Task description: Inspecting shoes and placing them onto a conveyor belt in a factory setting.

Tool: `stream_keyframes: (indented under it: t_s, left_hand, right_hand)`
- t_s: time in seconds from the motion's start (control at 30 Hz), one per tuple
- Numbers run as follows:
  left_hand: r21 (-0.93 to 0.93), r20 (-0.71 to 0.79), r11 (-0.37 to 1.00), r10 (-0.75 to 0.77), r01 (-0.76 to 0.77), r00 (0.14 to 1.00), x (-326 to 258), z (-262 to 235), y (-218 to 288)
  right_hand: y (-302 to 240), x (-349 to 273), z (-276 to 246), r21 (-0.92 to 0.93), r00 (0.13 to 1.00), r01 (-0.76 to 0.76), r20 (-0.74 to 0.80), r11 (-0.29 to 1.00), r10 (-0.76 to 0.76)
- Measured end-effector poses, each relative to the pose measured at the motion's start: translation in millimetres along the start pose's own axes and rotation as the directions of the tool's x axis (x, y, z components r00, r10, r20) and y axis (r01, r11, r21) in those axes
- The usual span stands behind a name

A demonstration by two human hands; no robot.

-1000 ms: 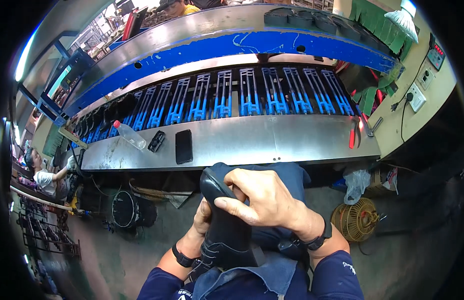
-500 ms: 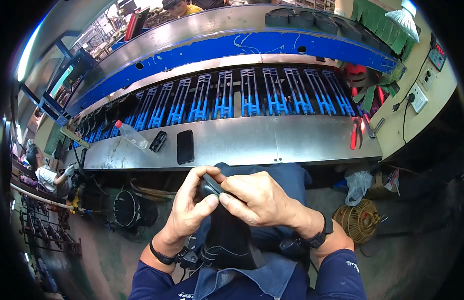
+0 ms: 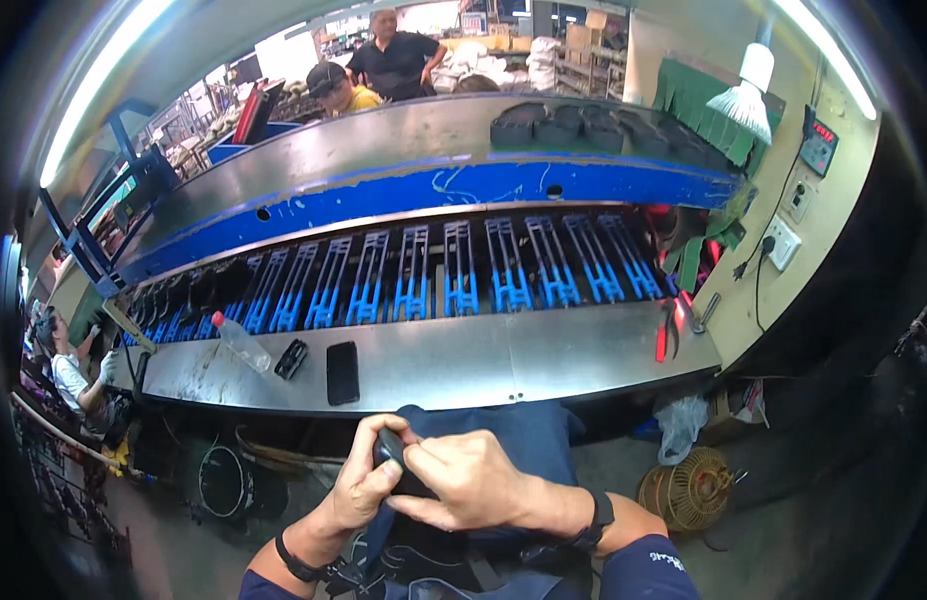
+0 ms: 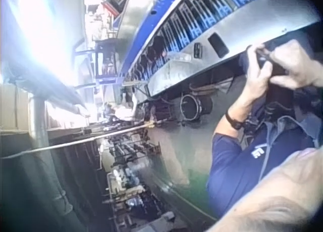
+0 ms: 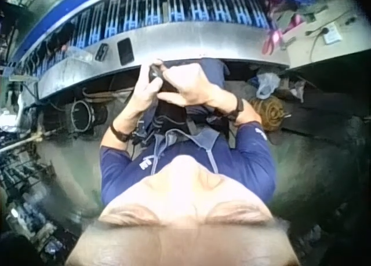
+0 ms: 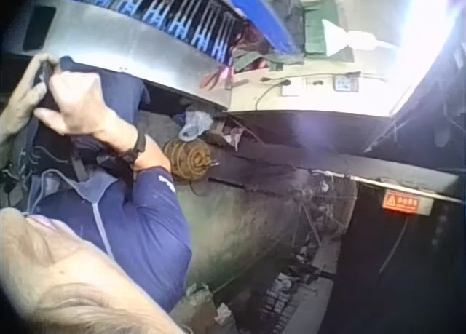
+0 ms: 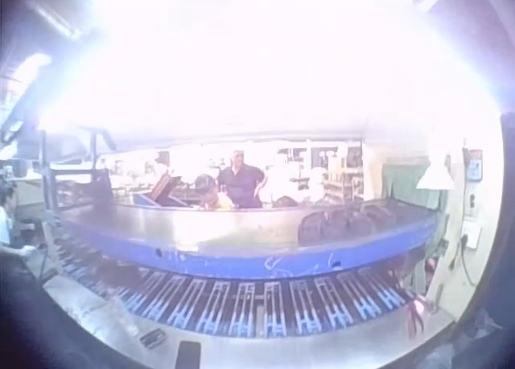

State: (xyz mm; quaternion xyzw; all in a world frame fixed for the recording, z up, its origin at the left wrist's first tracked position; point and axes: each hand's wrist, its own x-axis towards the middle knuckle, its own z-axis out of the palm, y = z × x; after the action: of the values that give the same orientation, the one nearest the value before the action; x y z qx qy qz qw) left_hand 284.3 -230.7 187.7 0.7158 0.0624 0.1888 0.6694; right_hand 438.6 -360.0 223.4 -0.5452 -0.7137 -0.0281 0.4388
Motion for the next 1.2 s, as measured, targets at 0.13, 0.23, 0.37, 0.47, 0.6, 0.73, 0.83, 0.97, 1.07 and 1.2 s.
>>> stream_keyframes:
  t_s: [0.13, 0.23, 0.37, 0.47, 0.6, 0.73, 0.83, 0.97, 1.07, 1.2]
  left_hand:
    - [-0.008, 0.026, 1.0, 0.026, -0.026, 0.999, -2.1, 0.8, 1.0]
    - [0.047, 0.023, 0.996, 0.072, -0.073, 0.997, -6.5, 2.5, 4.3]
    - [0.054, 0.026, 0.997, -0.056, 0.054, 0.998, -15.3, 4.0, 14.9]
    - [0.116, 0.101, 0.993, -0.017, 0.005, 0.995, -15.4, 3.3, 23.0]
    - [0.056, 0.079, 0.998, -0.043, 0.039, 0.996, -11.5, 5.6, 24.8]
    - [-0.007, 0.003, 0.997, -0.08, 0.08, 0.997, -11.6, 10.4, 16.6]
    - [-0.022, -0.024, 0.991, -0.134, 0.133, 0.991, -11.8, 11.9, 7.1]
    - [0.038, -0.002, 0.988, -0.147, 0.147, 0.989, -5.1, 8.7, -0.4]
    - [-0.018, 0.06, 0.967, -0.254, 0.256, 0.965, 3.1, 0.9, 2.6]
    - [0.032, 0.151, 0.966, -0.259, 0.257, 0.954, 9.4, -7.6, 13.1]
  right_hand:
    - [-7.1, -0.6, 1.0, -0.029, 1.0, -0.011, -0.028, 1.0, 0.01]
    - [-7.0, -6.6, 1.0, 0.011, 0.999, -0.05, -0.016, 0.999, 0.051]
    - [-4.5, -14.0, -5.9, 0.005, 0.996, -0.075, 0.053, 0.997, 0.075]
    - [-3.2, -11.4, -12.4, 0.025, 0.997, -0.02, 0.081, 0.999, 0.018]
    - [-3.2, -3.5, -15.4, 0.005, 0.993, 0.037, 0.109, 0.999, -0.037]
    - [-5.7, -1.5, -12.0, -0.055, 0.995, 0.028, 0.095, 0.998, -0.023]
    - [-5.1, -4.3, -9.0, -0.125, 0.992, 0.034, 0.126, 0.992, -0.018]
    - [2.6, -7.4, -6.2, -0.247, 0.979, 0.053, 0.203, 0.967, -0.002]
    - [14.6, -7.4, -3.7, -0.096, 0.987, -0.03, 0.152, 0.995, 0.044]
    - [23.2, -10.7, -3.4, 0.107, 0.982, -0.144, 0.135, 0.984, 0.13]
